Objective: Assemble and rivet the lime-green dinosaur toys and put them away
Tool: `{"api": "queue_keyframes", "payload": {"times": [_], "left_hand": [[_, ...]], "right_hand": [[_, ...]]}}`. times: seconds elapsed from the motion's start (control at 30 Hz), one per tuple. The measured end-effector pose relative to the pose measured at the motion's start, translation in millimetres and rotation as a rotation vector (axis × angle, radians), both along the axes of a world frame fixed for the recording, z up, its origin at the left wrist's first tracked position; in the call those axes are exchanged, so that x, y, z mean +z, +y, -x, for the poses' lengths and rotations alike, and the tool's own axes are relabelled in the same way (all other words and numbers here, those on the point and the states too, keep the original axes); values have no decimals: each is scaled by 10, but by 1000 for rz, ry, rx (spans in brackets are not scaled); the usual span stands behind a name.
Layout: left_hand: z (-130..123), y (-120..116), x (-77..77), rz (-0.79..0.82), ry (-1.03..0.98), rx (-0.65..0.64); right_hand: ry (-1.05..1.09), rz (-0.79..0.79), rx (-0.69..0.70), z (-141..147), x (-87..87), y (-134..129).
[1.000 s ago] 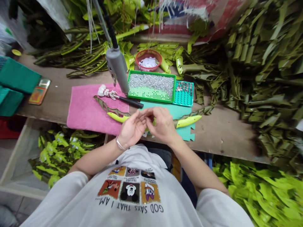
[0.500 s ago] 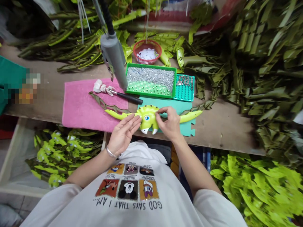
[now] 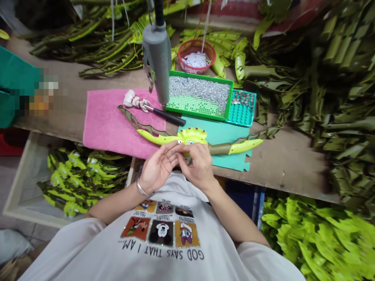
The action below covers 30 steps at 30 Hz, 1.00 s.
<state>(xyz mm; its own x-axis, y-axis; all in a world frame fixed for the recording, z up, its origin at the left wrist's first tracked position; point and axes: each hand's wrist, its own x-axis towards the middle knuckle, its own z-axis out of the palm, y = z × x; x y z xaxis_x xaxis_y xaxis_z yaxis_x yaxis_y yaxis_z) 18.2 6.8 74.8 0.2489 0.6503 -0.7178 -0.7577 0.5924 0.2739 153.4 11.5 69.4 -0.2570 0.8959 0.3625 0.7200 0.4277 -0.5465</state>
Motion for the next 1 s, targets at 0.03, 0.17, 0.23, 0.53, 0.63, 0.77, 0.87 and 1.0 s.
{"api": "queue_keyframes", "payload": {"times": [0.03, 0.17, 0.23, 0.53, 0.63, 0.77, 0.87, 1.0], "left_hand": [[6, -29, -10, -6, -4, -4], [28, -145, -52, -11, -10, -1], [32, -183, -66, -33, -9, 7], [212, -189, -220, -165, 93, 51], [333, -203, -286, -211, 210, 76], [459, -221, -362, -258, 385, 193], [540, -210, -407, -240, 432, 255], [610, -166, -443, -173, 470, 262]], "right_hand": [[-2, 5, 14, 5, -1, -15], [-28, 9, 26, 62, 19, -100], [-46, -5, 15, 108, 22, -128], [93, -42, -34, -61, -75, 160], [17, -53, 91, -129, -139, 255], [-27, -46, 178, -149, -203, 287], [-68, -76, 177, -149, -226, 298], [-77, -117, 191, -152, -265, 315]]}}
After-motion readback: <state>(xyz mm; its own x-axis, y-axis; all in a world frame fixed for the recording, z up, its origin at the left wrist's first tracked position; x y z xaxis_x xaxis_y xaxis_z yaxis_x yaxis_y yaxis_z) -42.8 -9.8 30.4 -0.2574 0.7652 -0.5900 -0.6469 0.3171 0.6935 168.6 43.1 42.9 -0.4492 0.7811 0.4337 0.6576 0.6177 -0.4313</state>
